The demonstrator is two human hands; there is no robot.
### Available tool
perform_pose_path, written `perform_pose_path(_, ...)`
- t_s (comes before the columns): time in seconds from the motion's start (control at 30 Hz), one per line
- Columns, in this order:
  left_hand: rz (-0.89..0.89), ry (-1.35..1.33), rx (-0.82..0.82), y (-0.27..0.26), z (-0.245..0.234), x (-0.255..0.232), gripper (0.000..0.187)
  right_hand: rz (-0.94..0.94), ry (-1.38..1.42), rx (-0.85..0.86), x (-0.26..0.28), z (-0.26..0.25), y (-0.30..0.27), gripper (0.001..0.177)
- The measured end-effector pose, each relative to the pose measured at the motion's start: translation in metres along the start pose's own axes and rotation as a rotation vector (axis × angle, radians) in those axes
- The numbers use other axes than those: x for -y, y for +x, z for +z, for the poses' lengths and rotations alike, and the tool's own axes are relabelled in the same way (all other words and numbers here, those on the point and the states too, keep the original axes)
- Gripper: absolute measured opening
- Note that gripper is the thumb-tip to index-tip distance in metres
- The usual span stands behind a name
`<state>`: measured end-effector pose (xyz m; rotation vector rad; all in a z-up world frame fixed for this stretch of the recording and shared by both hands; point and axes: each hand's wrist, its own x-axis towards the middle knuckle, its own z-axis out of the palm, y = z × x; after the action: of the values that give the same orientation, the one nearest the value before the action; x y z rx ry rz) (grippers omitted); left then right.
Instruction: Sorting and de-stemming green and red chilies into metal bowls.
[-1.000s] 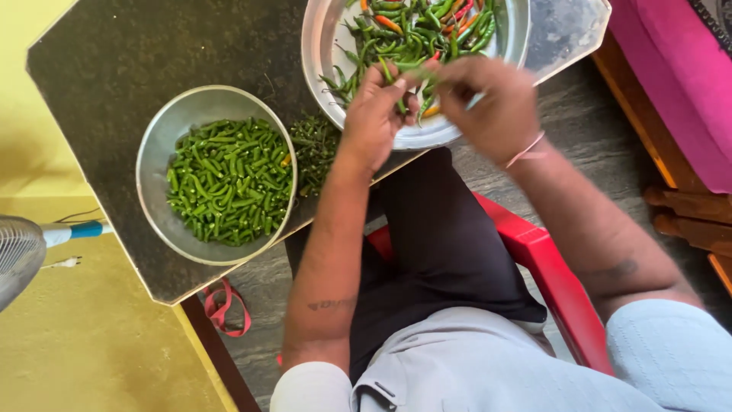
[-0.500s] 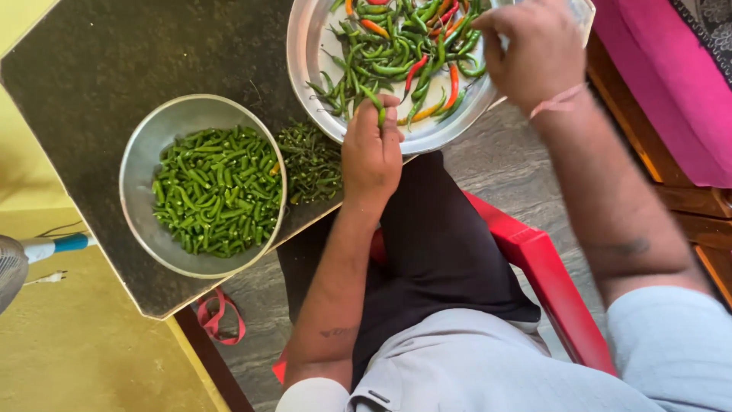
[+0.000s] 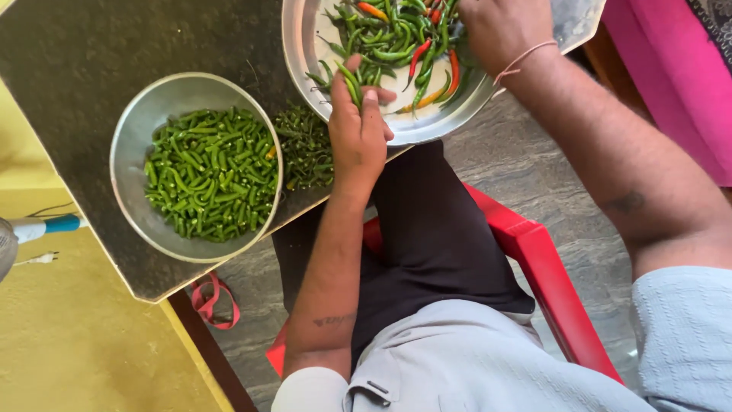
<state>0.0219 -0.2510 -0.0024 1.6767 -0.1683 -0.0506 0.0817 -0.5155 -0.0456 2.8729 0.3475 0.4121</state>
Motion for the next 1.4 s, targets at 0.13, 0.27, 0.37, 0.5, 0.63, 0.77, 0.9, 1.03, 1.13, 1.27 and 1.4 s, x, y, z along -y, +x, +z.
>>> perform_pose_path(0.13,-0.035,-0.133,-0.004,0.005,0.0,0.0,0.047,-0.141,0.313,-0.021,-0.007,-0.036,0.004,0.007)
perform_pose_path(0.27,-0.048,-0.25,0.025,0.002,0.001,0.042,0.032,-0.174,0.868,-0.011,-0.015,-0.057,-0.004,0.005)
perform_pose_path(0.37,-0.028,-0.394,0.038,0.009,0.005,0.054,0.012,0.391,1.098,0.074,0.001,-0.096,-0.004,0.006)
perform_pose_path(0.5,-0.091,-0.619,0.045,0.009,0.012,0.022,0.006,0.163,1.635,-0.233,0.042,-0.088,-0.019,0.011)
perform_pose_path(0.63,-0.261,-0.713,0.028,0.007,0.014,0.003,0.01,0.186,1.524,-0.178,0.096,-0.108,-0.033,0.012)
perform_pose_path(0.77,-0.162,-0.584,-0.072,0.008,-0.008,0.02,0.013,0.181,1.385,-0.145,0.08,-0.108,-0.034,0.018)
perform_pose_path(0.9,0.024,-0.277,-0.111,-0.007,-0.018,0.012,0.019,0.203,1.016,-0.313,0.024,-0.078,-0.024,0.022)
perform_pose_path(1.03,0.036,0.152,-0.025,-0.029,-0.01,-0.005,0.021,0.064,0.763,-0.236,0.015,-0.074,-0.007,0.028)
perform_pose_path(1.13,-0.034,0.259,0.0,-0.041,-0.001,-0.008,0.021,-0.191,0.665,-0.239,0.037,-0.079,0.014,0.03)
perform_pose_path(1.27,-0.075,0.226,-0.005,-0.049,-0.002,0.0,0.021,-0.49,0.648,-0.083,0.056,-0.051,0.024,0.036)
perform_pose_path(1.4,-0.07,0.176,-0.017,-0.048,-0.008,0.008,0.02,-0.421,0.471,-0.017,0.031,-0.05,0.016,0.019)
